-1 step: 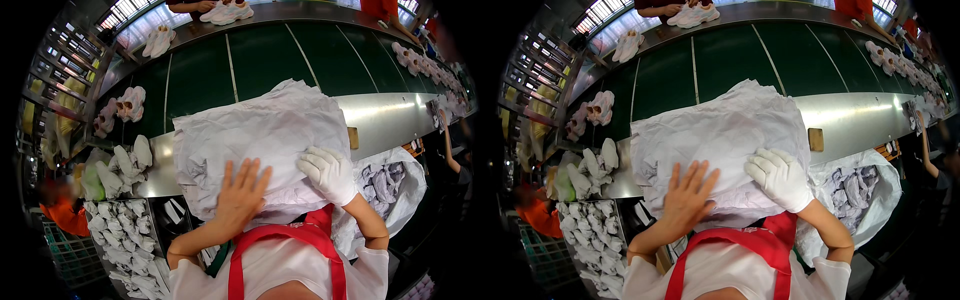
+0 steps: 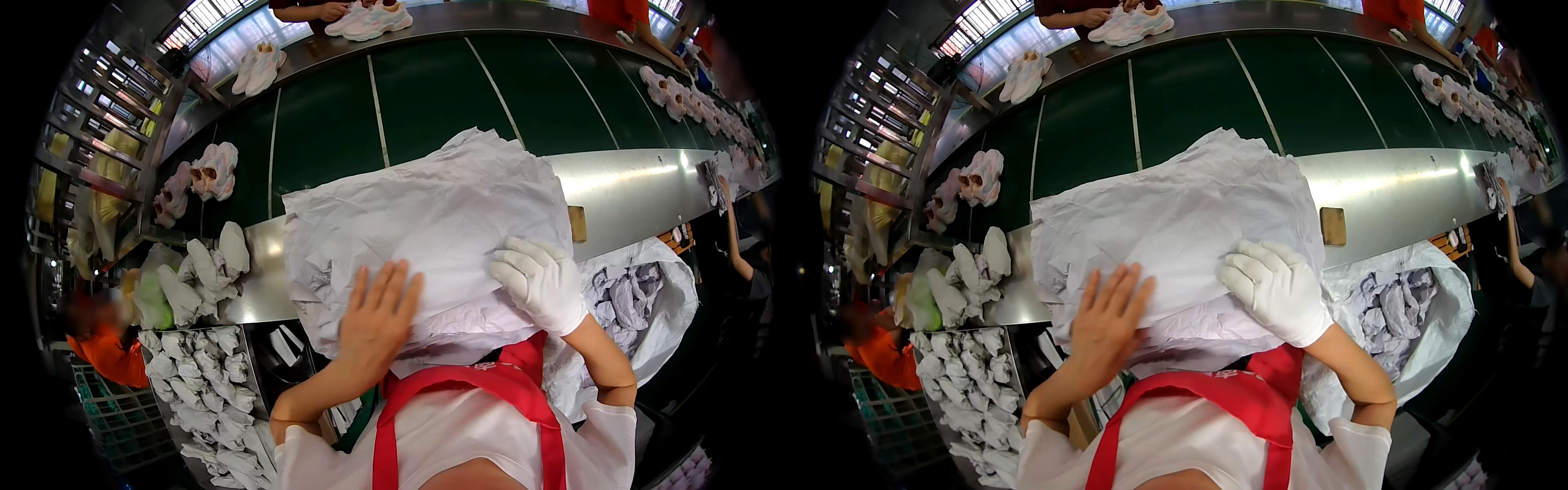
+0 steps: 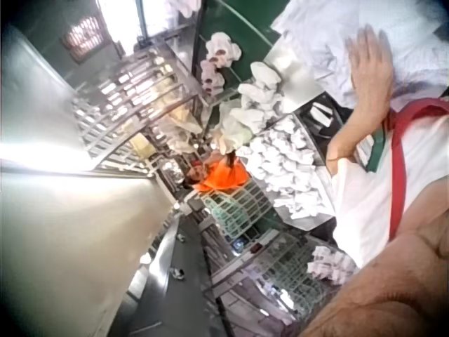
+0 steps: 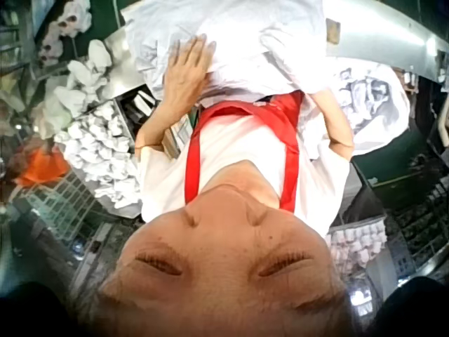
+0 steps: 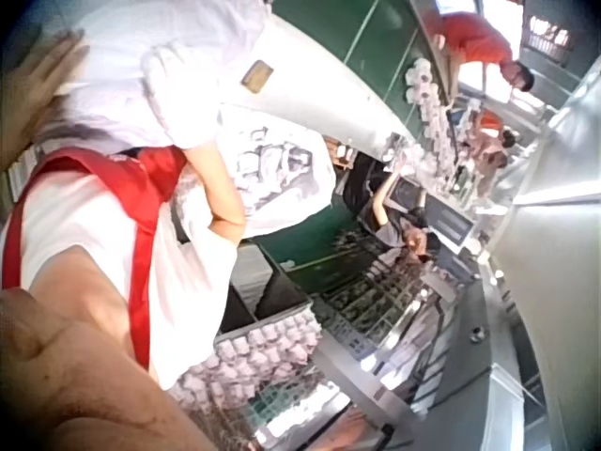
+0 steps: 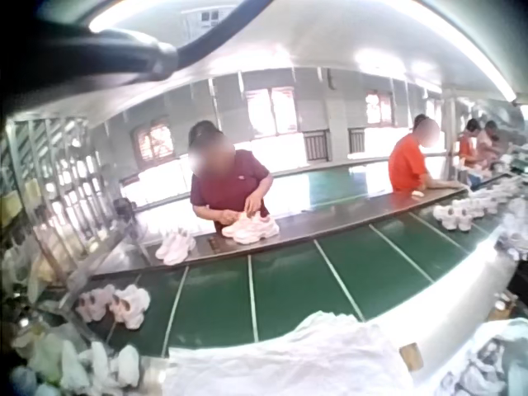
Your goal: The person takes white tissue paper from a stack and wraps pairs of white shoes on a conveyor belt. They fold the paper around the shoes and place the wrapped pairs back onto the moving belt.
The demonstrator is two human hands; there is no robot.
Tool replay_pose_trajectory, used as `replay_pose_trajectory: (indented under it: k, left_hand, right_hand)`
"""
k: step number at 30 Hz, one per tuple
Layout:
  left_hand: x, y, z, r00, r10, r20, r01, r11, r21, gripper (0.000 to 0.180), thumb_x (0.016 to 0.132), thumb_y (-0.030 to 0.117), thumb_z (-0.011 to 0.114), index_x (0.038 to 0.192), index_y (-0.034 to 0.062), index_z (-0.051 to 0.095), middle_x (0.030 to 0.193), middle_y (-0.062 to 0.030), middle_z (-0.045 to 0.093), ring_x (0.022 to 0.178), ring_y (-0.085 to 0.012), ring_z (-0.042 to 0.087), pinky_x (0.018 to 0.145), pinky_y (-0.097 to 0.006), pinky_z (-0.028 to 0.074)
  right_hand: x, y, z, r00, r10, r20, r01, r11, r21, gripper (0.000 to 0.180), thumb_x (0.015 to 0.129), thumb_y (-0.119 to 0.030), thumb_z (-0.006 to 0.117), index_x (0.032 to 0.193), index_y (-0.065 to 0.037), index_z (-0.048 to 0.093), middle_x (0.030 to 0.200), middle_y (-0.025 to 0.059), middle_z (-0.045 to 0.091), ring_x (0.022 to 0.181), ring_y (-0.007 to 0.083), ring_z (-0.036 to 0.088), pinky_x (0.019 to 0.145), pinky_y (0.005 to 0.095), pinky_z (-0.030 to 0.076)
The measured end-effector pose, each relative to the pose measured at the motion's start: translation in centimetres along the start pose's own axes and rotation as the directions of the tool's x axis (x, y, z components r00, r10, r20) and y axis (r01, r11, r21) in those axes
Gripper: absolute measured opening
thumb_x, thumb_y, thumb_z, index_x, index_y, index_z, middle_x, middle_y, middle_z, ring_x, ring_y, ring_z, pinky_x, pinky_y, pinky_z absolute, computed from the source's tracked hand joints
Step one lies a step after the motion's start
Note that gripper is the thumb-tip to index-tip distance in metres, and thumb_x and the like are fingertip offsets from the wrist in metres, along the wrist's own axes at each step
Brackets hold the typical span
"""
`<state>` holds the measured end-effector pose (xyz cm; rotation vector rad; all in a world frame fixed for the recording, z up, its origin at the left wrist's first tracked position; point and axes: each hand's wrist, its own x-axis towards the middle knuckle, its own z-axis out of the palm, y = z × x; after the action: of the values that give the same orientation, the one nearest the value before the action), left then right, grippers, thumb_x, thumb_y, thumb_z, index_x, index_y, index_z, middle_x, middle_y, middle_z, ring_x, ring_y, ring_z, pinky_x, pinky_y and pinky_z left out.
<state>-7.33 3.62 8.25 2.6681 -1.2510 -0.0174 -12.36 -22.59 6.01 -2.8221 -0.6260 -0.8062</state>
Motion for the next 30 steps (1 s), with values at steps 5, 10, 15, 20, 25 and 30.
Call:
replay_pose_trajectory:
  k: [5,10,15,20,25,30]
  left_hand:
    - [-2.9,-2.8,-6.1,0.961,-0.117,-0.251,0.158,0.976,0.151,0.044,0.061,-0.006,0.064,0.102,0.0074,0.068,0.112,-0.0110,0.061,0.112,-0.0321,0.057,0.103,-0.049,0.039]
    - [-4.4,-3.5,-9.7,0.791,-0.396,-0.467,0.209,0.892,-0.401,0.032,0.048,0.000,0.066,0.080,0.0014,0.068,0.082,-0.0115,0.062,0.080,-0.0259,0.062,0.077,-0.035,0.049]
    - [-5.3,-7.1,-11.0,0.896,-0.433,-0.097,0.174,0.545,-0.820,0.036,0.051,0.018,0.081,0.079,0.0008,0.066,0.072,-0.0031,0.059,0.065,-0.0124,0.054,0.060,-0.024,0.039]
    - [1.9,-13.2,-5.5,0.916,-0.339,0.214,0.360,0.460,-0.812,0.036,0.068,0.019,0.081,0.087,0.0044,0.055,0.079,0.0017,0.055,0.074,-0.0059,0.050,0.065,-0.022,0.042]
    - [4.4,-14.3,-1.1,0.938,-0.335,-0.085,0.185,0.697,-0.693,0.023,0.078,0.011,0.073,0.091,0.0026,0.055,0.081,0.0033,0.054,0.070,-0.0041,0.049,0.060,-0.020,0.041]
    - [4.9,-12.2,-2.5,0.922,-0.382,-0.059,0.233,0.669,-0.706,0.021,0.080,0.012,0.071,0.091,0.0017,0.056,0.083,0.0025,0.055,0.073,-0.0045,0.048,0.064,-0.020,0.040]
  right_hand:
    - [0.9,0.6,-2.6,0.997,0.009,-0.071,0.002,0.990,0.143,0.021,0.073,-0.015,0.066,0.093,-0.013,0.060,0.102,0.0031,0.066,0.097,0.0209,0.064,0.080,0.0341,0.050]
    - [1.0,0.0,-7.4,0.971,0.111,-0.210,-0.017,0.914,0.405,0.009,0.081,-0.018,0.060,0.084,-0.010,0.058,0.092,0.0079,0.069,0.074,0.0252,0.066,0.063,0.0335,0.051]
    - [0.9,-0.7,-8.0,0.808,0.589,-0.014,-0.484,0.678,0.553,0.009,0.083,-0.009,0.050,0.076,-0.003,0.053,0.069,0.0097,0.061,0.055,0.0163,0.056,0.052,0.0303,0.044]
    - [1.9,2.9,-1.3,0.574,0.815,0.081,-0.759,0.491,0.428,0.013,0.085,-0.011,0.054,0.088,0.000,0.061,0.064,0.0144,0.057,0.052,0.0210,0.056,0.054,0.0311,0.046]
    - [1.2,4.0,0.7,0.664,0.748,0.003,-0.748,0.663,-0.025,0.032,0.083,-0.021,0.062,0.112,-0.007,0.061,0.099,0.0144,0.066,0.077,0.0307,0.065,0.067,0.0386,0.050]
    - [4.4,-1.1,-2.5,0.930,0.367,0.014,-0.367,0.927,0.073,0.056,0.078,-0.029,0.065,0.130,-0.012,0.053,0.128,0.0141,0.055,0.113,0.0317,0.054,0.094,0.0422,0.042]
